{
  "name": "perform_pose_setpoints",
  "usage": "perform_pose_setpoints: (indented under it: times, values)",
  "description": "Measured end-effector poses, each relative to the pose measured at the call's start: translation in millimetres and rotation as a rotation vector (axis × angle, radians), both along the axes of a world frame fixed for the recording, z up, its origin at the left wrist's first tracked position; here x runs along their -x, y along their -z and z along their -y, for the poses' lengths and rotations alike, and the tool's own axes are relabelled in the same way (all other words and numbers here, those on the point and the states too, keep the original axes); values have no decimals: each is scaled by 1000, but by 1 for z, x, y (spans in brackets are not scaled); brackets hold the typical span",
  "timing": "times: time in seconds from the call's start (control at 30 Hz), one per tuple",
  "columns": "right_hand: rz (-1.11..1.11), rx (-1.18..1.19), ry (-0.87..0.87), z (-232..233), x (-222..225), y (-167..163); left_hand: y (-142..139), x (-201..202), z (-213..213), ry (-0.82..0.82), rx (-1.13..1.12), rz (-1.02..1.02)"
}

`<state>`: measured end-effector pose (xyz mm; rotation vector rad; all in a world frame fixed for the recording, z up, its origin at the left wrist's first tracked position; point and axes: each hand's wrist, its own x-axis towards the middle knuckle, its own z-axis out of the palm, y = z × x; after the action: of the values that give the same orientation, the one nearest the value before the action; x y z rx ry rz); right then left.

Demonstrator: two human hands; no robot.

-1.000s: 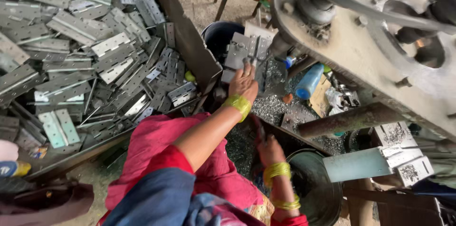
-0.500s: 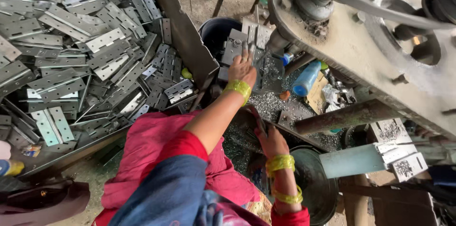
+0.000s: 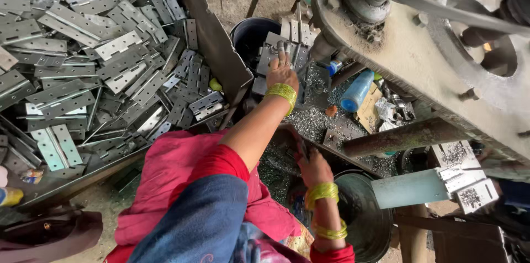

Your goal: The person repeatedly picks up metal plates from a bin, places them into a press machine, and operates the lever to process them. The processed plates are then removed and placed back into the bin. The task is performed continuously throughout the clip.

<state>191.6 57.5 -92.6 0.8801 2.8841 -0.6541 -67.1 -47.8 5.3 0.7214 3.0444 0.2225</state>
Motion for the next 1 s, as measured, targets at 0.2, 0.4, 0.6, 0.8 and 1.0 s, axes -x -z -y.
perform_pose_setpoints:
  times: [0.2,0.4,0.6,0.8,1.0]
  values:
    - [-4,97,83,40,-18,27,-19,-5,15,-36,-79,-77]
    - [-317,-131,18,37,0,-63,-25,-22,23,-32,5,-186]
    - [-569,-111,42,67,15,-146,26,-68,86,441,-260,-394]
    - [-568,-110,53,69,19,-159,-9,-55,38,342,-477,-486]
    - [-523,-64,86,66,17,-157,-31,-71,-8,158,179,-11]
